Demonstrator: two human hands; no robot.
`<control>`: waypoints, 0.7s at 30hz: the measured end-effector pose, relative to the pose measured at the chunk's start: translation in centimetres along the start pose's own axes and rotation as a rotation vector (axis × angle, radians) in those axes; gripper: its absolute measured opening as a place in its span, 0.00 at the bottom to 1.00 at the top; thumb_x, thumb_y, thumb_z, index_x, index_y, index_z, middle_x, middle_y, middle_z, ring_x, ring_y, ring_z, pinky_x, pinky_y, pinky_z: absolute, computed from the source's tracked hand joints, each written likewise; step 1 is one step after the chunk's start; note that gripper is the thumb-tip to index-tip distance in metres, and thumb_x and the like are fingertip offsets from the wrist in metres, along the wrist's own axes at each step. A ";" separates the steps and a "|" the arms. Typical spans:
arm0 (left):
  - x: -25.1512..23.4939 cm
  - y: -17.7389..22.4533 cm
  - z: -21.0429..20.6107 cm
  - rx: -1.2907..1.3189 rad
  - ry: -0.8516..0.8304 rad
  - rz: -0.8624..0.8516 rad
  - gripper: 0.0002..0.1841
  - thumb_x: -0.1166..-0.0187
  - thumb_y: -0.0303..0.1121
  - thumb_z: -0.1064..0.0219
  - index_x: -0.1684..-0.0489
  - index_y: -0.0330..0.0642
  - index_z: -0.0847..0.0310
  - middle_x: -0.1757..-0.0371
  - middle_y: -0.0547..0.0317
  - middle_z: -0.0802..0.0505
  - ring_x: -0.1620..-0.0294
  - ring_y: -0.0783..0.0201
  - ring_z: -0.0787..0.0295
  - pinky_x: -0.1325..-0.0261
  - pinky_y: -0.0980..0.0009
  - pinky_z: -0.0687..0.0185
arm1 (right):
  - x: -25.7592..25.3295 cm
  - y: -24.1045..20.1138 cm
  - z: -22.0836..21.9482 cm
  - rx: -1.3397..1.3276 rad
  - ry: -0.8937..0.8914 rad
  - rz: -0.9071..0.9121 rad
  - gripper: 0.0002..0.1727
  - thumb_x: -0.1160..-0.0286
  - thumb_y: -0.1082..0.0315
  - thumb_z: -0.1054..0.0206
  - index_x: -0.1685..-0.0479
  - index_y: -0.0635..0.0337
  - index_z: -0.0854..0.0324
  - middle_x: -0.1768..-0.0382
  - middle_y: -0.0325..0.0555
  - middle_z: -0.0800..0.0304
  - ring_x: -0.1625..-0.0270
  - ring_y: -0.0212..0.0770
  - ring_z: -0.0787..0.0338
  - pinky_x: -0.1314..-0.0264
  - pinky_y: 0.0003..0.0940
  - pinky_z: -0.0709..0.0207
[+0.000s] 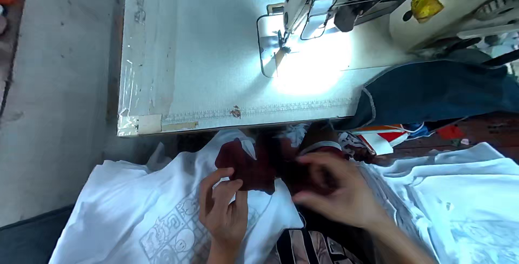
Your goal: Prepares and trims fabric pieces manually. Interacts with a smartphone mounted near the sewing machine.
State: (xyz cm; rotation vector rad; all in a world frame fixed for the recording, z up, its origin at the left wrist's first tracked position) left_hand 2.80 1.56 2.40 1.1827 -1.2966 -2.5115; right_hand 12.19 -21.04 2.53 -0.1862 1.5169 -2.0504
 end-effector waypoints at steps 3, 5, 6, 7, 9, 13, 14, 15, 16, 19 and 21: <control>-0.4 -0.2 -0.3 0.185 0.058 0.198 0.10 0.28 0.30 0.24 0.58 0.57 0.19 0.48 0.75 0.17 0.48 0.81 0.17 0.51 0.86 0.15 | -1.0 0.4 -6.2 0.102 -0.112 0.072 0.24 0.25 0.49 0.25 0.45 0.61 0.14 0.58 0.46 0.08 0.60 0.33 0.10 0.59 0.31 0.13; -0.6 -0.8 -0.6 0.309 0.024 0.401 0.04 0.20 0.31 0.32 0.59 0.55 0.17 0.57 0.78 0.11 0.56 0.81 0.13 0.54 0.81 0.14 | -1.9 0.0 -7.5 0.091 -0.075 0.097 0.14 0.21 0.57 0.29 0.63 0.61 0.17 0.70 0.45 0.15 0.71 0.33 0.18 0.69 0.26 0.22; -0.4 -1.2 -0.8 0.435 -0.011 0.530 0.08 0.13 0.33 0.40 0.54 0.52 0.13 0.57 0.75 0.06 0.54 0.77 0.09 0.49 0.75 0.10 | -2.3 -0.4 -7.8 0.092 -0.068 0.092 0.14 0.20 0.58 0.30 0.66 0.60 0.19 0.72 0.44 0.17 0.73 0.32 0.19 0.71 0.25 0.24; -0.1 -1.4 -1.1 0.588 -0.046 0.657 0.14 0.09 0.40 0.46 0.53 0.54 0.11 0.56 0.73 0.04 0.52 0.75 0.07 0.43 0.70 0.10 | -2.5 -0.8 -7.8 0.110 -0.077 0.086 0.13 0.20 0.58 0.31 0.66 0.59 0.19 0.72 0.43 0.16 0.72 0.33 0.18 0.71 0.27 0.23; 0.1 -1.4 -1.7 0.803 -0.103 0.747 0.20 0.10 0.49 0.46 0.45 0.51 0.10 0.48 0.66 0.04 0.43 0.70 0.08 0.33 0.65 0.15 | -2.9 -0.9 -7.7 0.154 -0.115 0.073 0.13 0.18 0.57 0.33 0.63 0.58 0.17 0.70 0.43 0.14 0.70 0.34 0.15 0.69 0.30 0.20; -0.8 -0.9 -2.0 0.397 -0.222 0.460 0.13 0.16 0.39 0.33 0.44 0.42 0.11 0.44 0.62 0.06 0.42 0.68 0.09 0.36 0.67 0.11 | -2.6 -0.5 -7.0 0.297 -0.179 0.044 0.13 0.19 0.55 0.34 0.60 0.56 0.15 0.67 0.42 0.11 0.68 0.38 0.11 0.70 0.37 0.16; -1.2 -0.7 -2.1 0.329 -0.193 0.439 0.10 0.19 0.35 0.31 0.50 0.39 0.10 0.49 0.60 0.06 0.48 0.68 0.08 0.43 0.69 0.09 | -2.4 -0.2 -7.0 0.353 -0.171 0.058 0.13 0.21 0.54 0.33 0.62 0.55 0.15 0.68 0.41 0.12 0.70 0.38 0.11 0.72 0.37 0.16; -1.5 -0.6 -2.2 0.294 -0.160 0.435 0.09 0.20 0.33 0.31 0.54 0.37 0.11 0.53 0.59 0.07 0.53 0.69 0.08 0.48 0.72 0.08 | -2.3 0.1 -6.9 0.382 -0.167 0.070 0.12 0.24 0.54 0.32 0.64 0.54 0.15 0.70 0.40 0.13 0.71 0.38 0.11 0.75 0.38 0.16; -1.8 -0.6 -2.2 0.280 -0.136 0.440 0.08 0.18 0.32 0.33 0.54 0.36 0.13 0.55 0.59 0.07 0.56 0.70 0.08 0.52 0.74 0.09 | -2.2 0.4 -6.8 0.361 -0.178 0.067 0.12 0.26 0.55 0.31 0.65 0.54 0.15 0.71 0.41 0.12 0.72 0.39 0.11 0.75 0.40 0.16; -3.4 -0.8 -2.3 0.235 -0.124 0.391 0.09 0.15 0.32 0.37 0.54 0.35 0.14 0.56 0.59 0.08 0.54 0.71 0.09 0.50 0.74 0.09 | -2.9 0.8 -5.4 0.141 -0.169 -0.005 0.13 0.19 0.57 0.32 0.64 0.57 0.14 0.71 0.42 0.11 0.69 0.36 0.12 0.67 0.36 0.15; -4.5 -0.7 -2.6 0.137 -0.226 0.326 0.10 0.15 0.34 0.38 0.57 0.36 0.15 0.61 0.60 0.08 0.58 0.72 0.09 0.52 0.73 0.10 | -3.9 0.5 -4.1 0.007 -0.015 -0.036 0.13 0.15 0.56 0.35 0.58 0.57 0.14 0.73 0.38 0.13 0.72 0.28 0.16 0.69 0.27 0.18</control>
Point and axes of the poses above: each hand's wrist, its own x-axis away from the middle knuckle, its own z-axis out of the back of the hand, y = z × x, the point moved 4 cm from there along -x, towards the middle knuckle
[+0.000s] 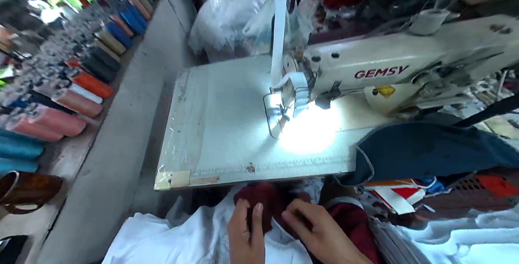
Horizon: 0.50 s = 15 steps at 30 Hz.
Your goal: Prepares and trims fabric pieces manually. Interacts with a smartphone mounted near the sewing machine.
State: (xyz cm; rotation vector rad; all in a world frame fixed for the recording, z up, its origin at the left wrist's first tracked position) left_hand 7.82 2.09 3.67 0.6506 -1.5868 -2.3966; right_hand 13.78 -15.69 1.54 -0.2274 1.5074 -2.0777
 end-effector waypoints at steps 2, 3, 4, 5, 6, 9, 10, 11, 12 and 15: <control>-0.5 0.6 -0.7 -0.056 -0.198 -0.026 0.11 0.13 0.35 0.39 0.57 0.37 0.15 0.66 0.59 0.09 0.64 0.72 0.10 0.56 0.70 0.10 | -1.1 -0.2 1.0 -0.101 0.118 -0.035 0.17 0.15 0.52 0.35 0.42 0.53 0.15 0.77 0.30 0.20 0.79 0.22 0.25 0.77 0.20 0.27; -0.5 0.9 -1.3 -0.041 -0.309 -0.039 0.12 0.12 0.35 0.40 0.55 0.36 0.15 0.66 0.58 0.08 0.64 0.70 0.10 0.55 0.68 0.10 | -1.7 -0.1 1.3 -0.131 0.105 -0.064 0.23 0.15 0.48 0.35 0.32 0.51 0.16 0.78 0.28 0.24 0.80 0.22 0.29 0.79 0.20 0.31; -0.4 1.0 -1.9 -0.012 -0.398 -0.052 0.12 0.12 0.35 0.40 0.54 0.35 0.14 0.65 0.56 0.08 0.63 0.69 0.09 0.54 0.67 0.10 | -2.2 0.1 1.5 -0.155 0.035 -0.101 0.27 0.16 0.43 0.37 0.28 0.50 0.17 0.77 0.28 0.23 0.79 0.23 0.28 0.77 0.22 0.29; -0.2 1.0 -2.3 0.010 -0.448 -0.066 0.12 0.12 0.34 0.39 0.53 0.34 0.13 0.63 0.55 0.07 0.62 0.68 0.08 0.52 0.66 0.09 | -2.5 0.5 1.4 -0.186 -0.067 -0.140 0.27 0.17 0.40 0.37 0.34 0.49 0.14 0.75 0.29 0.18 0.75 0.24 0.23 0.72 0.25 0.24; 0.1 1.1 -2.5 0.009 -0.457 -0.068 0.12 0.13 0.34 0.38 0.53 0.34 0.12 0.61 0.55 0.05 0.60 0.68 0.07 0.50 0.67 0.09 | -2.6 0.9 1.1 -0.216 -0.163 -0.167 0.25 0.17 0.39 0.38 0.47 0.49 0.10 0.73 0.29 0.14 0.72 0.23 0.17 0.67 0.25 0.20; 0.8 1.0 -2.3 -0.068 -0.295 -0.006 0.11 0.18 0.34 0.32 0.53 0.35 0.11 0.65 0.58 0.05 0.64 0.71 0.07 0.55 0.70 0.09 | -1.9 1.8 -0.4 -0.243 -0.125 -0.197 0.27 0.18 0.38 0.38 0.78 0.48 0.20 0.85 0.27 0.28 0.82 0.22 0.30 0.79 0.22 0.37; 1.1 0.9 -2.0 -0.056 -0.230 0.019 0.11 0.19 0.35 0.30 0.52 0.36 0.13 0.67 0.60 0.06 0.67 0.73 0.08 0.59 0.72 0.09 | -1.7 2.0 -0.4 -0.213 -0.049 -0.174 0.27 0.17 0.40 0.37 0.81 0.49 0.22 0.87 0.27 0.31 0.84 0.22 0.32 0.82 0.22 0.40; 1.4 0.7 -1.7 -0.019 -0.176 0.041 0.11 0.19 0.35 0.30 0.51 0.35 0.16 0.69 0.62 0.07 0.71 0.74 0.10 0.63 0.74 0.11 | -1.6 2.2 -0.2 -0.133 0.031 -0.126 0.27 0.17 0.42 0.36 0.83 0.49 0.24 0.88 0.28 0.32 0.85 0.23 0.34 0.83 0.22 0.41; 1.7 0.6 -1.4 0.045 -0.152 0.069 0.10 0.18 0.33 0.31 0.50 0.35 0.18 0.70 0.63 0.07 0.71 0.75 0.11 0.64 0.75 0.12 | -1.6 2.4 0.1 0.004 0.101 -0.044 0.27 0.16 0.43 0.36 0.84 0.49 0.25 0.88 0.29 0.32 0.85 0.24 0.34 0.83 0.22 0.42; 3.0 0.7 -1.6 0.234 -0.245 0.137 0.08 0.16 0.26 0.37 0.48 0.32 0.18 0.63 0.60 0.07 0.64 0.75 0.11 0.57 0.75 0.12 | -1.7 2.8 0.7 0.408 0.263 0.282 0.27 0.15 0.47 0.39 0.85 0.52 0.29 0.86 0.35 0.30 0.84 0.30 0.30 0.83 0.26 0.38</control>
Point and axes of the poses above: each hand's wrist, its own x-axis away from the middle knuckle, its own z-axis out of the back of the hand, y = z × x, the point moved 4 cm from there along -x, towards the middle knuckle
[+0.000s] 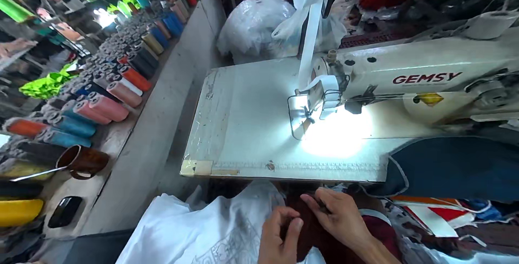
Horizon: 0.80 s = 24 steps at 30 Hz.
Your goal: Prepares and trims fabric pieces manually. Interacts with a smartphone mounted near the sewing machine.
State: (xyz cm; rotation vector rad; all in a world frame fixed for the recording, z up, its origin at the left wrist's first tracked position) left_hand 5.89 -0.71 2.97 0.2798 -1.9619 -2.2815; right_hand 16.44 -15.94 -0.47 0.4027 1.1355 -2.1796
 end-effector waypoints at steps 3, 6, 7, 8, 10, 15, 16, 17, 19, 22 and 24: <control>0.6 0.2 -0.4 0.074 -0.133 0.017 0.10 0.13 0.25 0.41 0.44 0.30 0.17 0.51 0.55 0.07 0.53 0.74 0.09 0.46 0.74 0.12 | -0.3 0.2 -0.3 0.023 0.012 0.105 0.27 0.14 0.50 0.39 0.85 0.53 0.30 0.86 0.38 0.31 0.83 0.32 0.30 0.83 0.27 0.39; 0.2 0.1 0.1 0.096 -0.222 -0.004 0.13 0.10 0.26 0.46 0.41 0.31 0.17 0.46 0.55 0.08 0.48 0.74 0.11 0.40 0.74 0.15 | -0.9 0.4 -1.0 -0.049 -0.085 0.056 0.28 0.13 0.48 0.41 0.85 0.53 0.28 0.87 0.37 0.30 0.84 0.32 0.29 0.83 0.29 0.38; 0.1 0.1 0.2 0.107 -0.243 -0.009 0.14 0.10 0.25 0.47 0.40 0.31 0.16 0.44 0.55 0.08 0.45 0.73 0.12 0.37 0.73 0.16 | -1.2 0.3 -1.1 -0.073 -0.134 0.043 0.28 0.13 0.47 0.41 0.85 0.53 0.28 0.86 0.37 0.29 0.83 0.32 0.28 0.82 0.29 0.37; -0.2 0.1 0.3 0.124 -0.265 -0.017 0.15 0.10 0.25 0.48 0.38 0.31 0.17 0.41 0.54 0.09 0.41 0.72 0.13 0.33 0.71 0.17 | -1.5 0.2 -1.2 -0.087 -0.174 0.036 0.28 0.13 0.46 0.41 0.84 0.54 0.27 0.85 0.37 0.28 0.82 0.33 0.26 0.81 0.30 0.35; -0.8 -0.3 0.5 0.164 -0.271 -0.034 0.17 0.11 0.24 0.49 0.33 0.29 0.19 0.34 0.52 0.11 0.33 0.67 0.15 0.26 0.66 0.20 | -2.2 -0.4 -0.6 -0.072 -0.253 0.019 0.28 0.14 0.45 0.41 0.79 0.56 0.21 0.82 0.41 0.21 0.78 0.38 0.19 0.77 0.37 0.26; -2.0 -1.0 2.5 0.081 -0.129 -0.082 0.22 0.12 0.24 0.50 0.22 0.24 0.31 0.20 0.44 0.20 0.19 0.61 0.25 0.16 0.61 0.29 | -3.1 0.3 3.5 0.056 -0.340 -0.137 0.23 0.13 0.43 0.42 0.51 0.53 0.11 0.73 0.40 0.11 0.73 0.38 0.13 0.69 0.42 0.18; -2.0 -0.9 2.9 0.066 -0.123 -0.076 0.24 0.13 0.24 0.50 0.19 0.25 0.33 0.18 0.42 0.23 0.17 0.60 0.27 0.15 0.61 0.30 | -2.9 0.4 4.6 0.040 -0.326 -0.171 0.22 0.13 0.45 0.41 0.49 0.52 0.10 0.73 0.38 0.11 0.74 0.34 0.15 0.70 0.38 0.19; -1.9 -0.7 3.3 0.054 -0.126 -0.064 0.25 0.14 0.24 0.50 0.17 0.26 0.36 0.16 0.41 0.26 0.16 0.59 0.29 0.15 0.61 0.30 | -2.7 0.3 5.5 -0.008 -0.313 -0.199 0.20 0.13 0.47 0.40 0.48 0.51 0.10 0.73 0.35 0.12 0.75 0.28 0.19 0.72 0.30 0.23; -1.6 -0.4 3.8 0.007 -0.136 -0.053 0.28 0.15 0.24 0.48 0.13 0.29 0.39 0.13 0.40 0.30 0.14 0.58 0.31 0.15 0.61 0.30 | -2.1 -0.5 6.1 -0.167 -0.313 -0.236 0.18 0.12 0.51 0.39 0.46 0.52 0.10 0.74 0.30 0.15 0.77 0.19 0.25 0.75 0.18 0.29; -1.4 0.0 3.8 -0.013 -0.164 -0.037 0.34 0.20 0.20 0.46 0.09 0.31 0.45 0.11 0.40 0.34 0.17 0.60 0.27 0.21 0.64 0.22 | -1.0 -2.8 4.8 -0.371 -0.389 -0.247 0.17 0.14 0.54 0.36 0.40 0.53 0.11 0.75 0.31 0.15 0.78 0.20 0.25 0.76 0.18 0.28; -1.2 0.2 3.5 0.010 -0.181 0.012 0.39 0.25 0.18 0.42 0.07 0.35 0.50 0.09 0.42 0.38 0.25 0.63 0.18 0.33 0.66 0.12 | -0.5 -4.3 3.5 -0.450 -0.409 -0.236 0.17 0.15 0.55 0.34 0.39 0.53 0.11 0.77 0.32 0.18 0.79 0.21 0.28 0.76 0.18 0.31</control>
Point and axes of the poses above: each hand's wrist, its own x-axis away from the middle knuckle, its own z-axis out of the back of the hand, y = z × x, the point moved 4 cm from there along -x, towards the middle knuckle
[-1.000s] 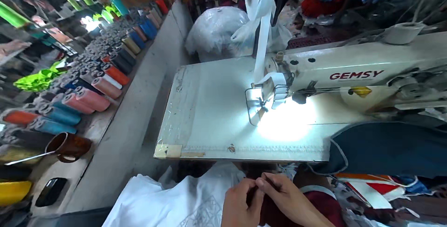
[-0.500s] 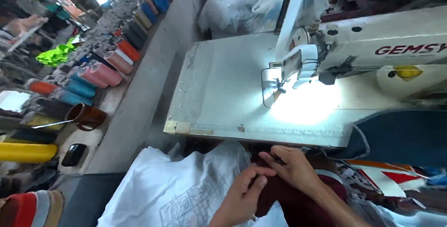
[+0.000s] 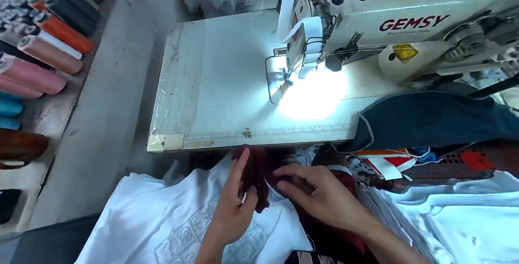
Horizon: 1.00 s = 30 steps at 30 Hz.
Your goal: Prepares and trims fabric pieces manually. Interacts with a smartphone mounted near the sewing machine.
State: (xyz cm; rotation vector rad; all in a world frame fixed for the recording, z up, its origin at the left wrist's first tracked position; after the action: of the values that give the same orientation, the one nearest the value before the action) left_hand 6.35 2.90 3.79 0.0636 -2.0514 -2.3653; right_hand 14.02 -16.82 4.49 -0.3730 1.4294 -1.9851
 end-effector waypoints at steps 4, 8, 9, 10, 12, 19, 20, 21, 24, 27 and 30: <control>0.2 0.0 -0.9 -0.033 -0.018 -0.018 0.44 0.26 0.19 0.36 0.05 0.34 0.56 0.08 0.40 0.40 0.21 0.59 0.20 0.32 0.64 0.12 | -0.5 -1.1 -1.9 0.084 0.081 0.013 0.20 0.19 0.49 0.31 0.41 0.52 0.11 0.73 0.33 0.16 0.76 0.23 0.28 0.73 0.20 0.32; 0.2 0.0 -1.5 -0.157 -0.038 -0.047 0.47 0.29 0.23 0.33 0.05 0.33 0.58 0.07 0.37 0.42 0.11 0.53 0.35 0.22 0.61 0.20 | -0.9 -0.9 -2.3 0.288 0.063 0.030 0.12 0.21 0.55 0.33 0.54 0.51 0.10 0.61 0.36 0.06 0.65 0.29 0.11 0.64 0.30 0.15; 0.2 0.0 -1.6 -0.171 -0.043 -0.047 0.48 0.30 0.23 0.33 0.05 0.32 0.58 0.07 0.37 0.44 0.10 0.52 0.37 0.21 0.61 0.21 | -0.8 -0.8 -2.3 0.303 0.049 0.037 0.10 0.21 0.57 0.34 0.56 0.51 0.11 0.62 0.36 0.07 0.66 0.29 0.12 0.65 0.30 0.17; 0.3 -0.1 -1.6 -0.182 -0.046 -0.046 0.48 0.30 0.23 0.33 0.05 0.32 0.59 0.07 0.37 0.44 0.10 0.53 0.37 0.21 0.62 0.21 | -0.8 -0.7 -2.2 0.309 0.039 0.040 0.10 0.20 0.59 0.35 0.56 0.52 0.12 0.63 0.37 0.08 0.68 0.30 0.13 0.67 0.29 0.18; 0.4 -0.2 -1.7 -0.191 -0.050 -0.035 0.49 0.30 0.23 0.33 0.05 0.33 0.59 0.07 0.37 0.44 0.12 0.55 0.33 0.23 0.64 0.19 | -0.7 -0.5 -1.9 0.294 0.029 0.023 0.11 0.15 0.58 0.39 0.53 0.54 0.14 0.65 0.38 0.11 0.69 0.30 0.15 0.67 0.28 0.19; 0.7 -1.0 -1.7 -0.155 -0.033 0.004 0.51 0.30 0.24 0.32 0.04 0.37 0.62 0.06 0.38 0.47 0.13 0.54 0.31 0.29 0.62 0.13 | -0.7 0.0 0.3 0.445 0.303 0.081 0.13 0.12 0.61 0.43 0.53 0.59 0.17 0.68 0.40 0.13 0.72 0.31 0.16 0.73 0.27 0.21; 0.7 -1.1 -1.6 -0.149 -0.024 0.021 0.51 0.30 0.24 0.32 0.03 0.38 0.63 0.06 0.39 0.47 0.15 0.55 0.28 0.31 0.62 0.12 | -0.7 0.1 0.9 0.459 0.357 0.072 0.13 0.13 0.61 0.43 0.53 0.60 0.16 0.68 0.41 0.13 0.73 0.31 0.16 0.73 0.28 0.21; 0.8 -1.2 -1.5 -0.146 -0.016 0.034 0.51 0.30 0.24 0.32 0.03 0.38 0.63 0.06 0.40 0.46 0.17 0.56 0.25 0.33 0.62 0.10 | -0.6 0.2 1.6 0.473 0.404 0.063 0.13 0.12 0.62 0.43 0.53 0.61 0.17 0.69 0.41 0.13 0.73 0.31 0.17 0.74 0.28 0.21; 0.9 -1.3 -1.2 -0.136 -0.010 0.060 0.53 0.31 0.23 0.32 0.03 0.38 0.66 0.06 0.43 0.43 0.27 0.62 0.15 0.39 0.65 0.08 | -0.2 0.4 4.1 0.511 0.542 0.048 0.13 0.12 0.64 0.43 0.53 0.64 0.18 0.71 0.43 0.15 0.73 0.30 0.19 0.73 0.26 0.23; 1.0 -1.4 -1.0 -0.114 -0.016 0.068 0.53 0.32 0.22 0.32 0.03 0.39 0.67 0.06 0.45 0.43 0.33 0.64 0.11 0.41 0.65 0.07 | 0.8 0.5 6.5 0.472 0.678 0.032 0.14 0.10 0.65 0.44 0.49 0.70 0.22 0.70 0.44 0.18 0.72 0.25 0.22 0.71 0.20 0.25; 1.0 -1.4 -1.0 -0.099 -0.013 0.077 0.53 0.33 0.21 0.32 0.03 0.40 0.66 0.06 0.45 0.42 0.35 0.64 0.11 0.43 0.65 0.07 | 1.9 1.3 8.8 0.315 0.812 0.031 0.13 0.09 0.65 0.46 0.46 0.70 0.27 0.63 0.40 0.20 0.69 0.22 0.21 0.67 0.19 0.24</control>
State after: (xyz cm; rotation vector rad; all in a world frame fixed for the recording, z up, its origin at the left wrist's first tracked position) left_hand 5.43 2.08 2.21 -0.0318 -1.9017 -2.4227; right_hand 18.10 -24.76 6.26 0.6661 1.4949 -2.4067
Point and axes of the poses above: each hand's wrist, its own x-axis away from the middle knuckle, its own z-axis out of the back of the hand, y = z × x, the point moved 4 cm from there along -x, towards the middle knuckle
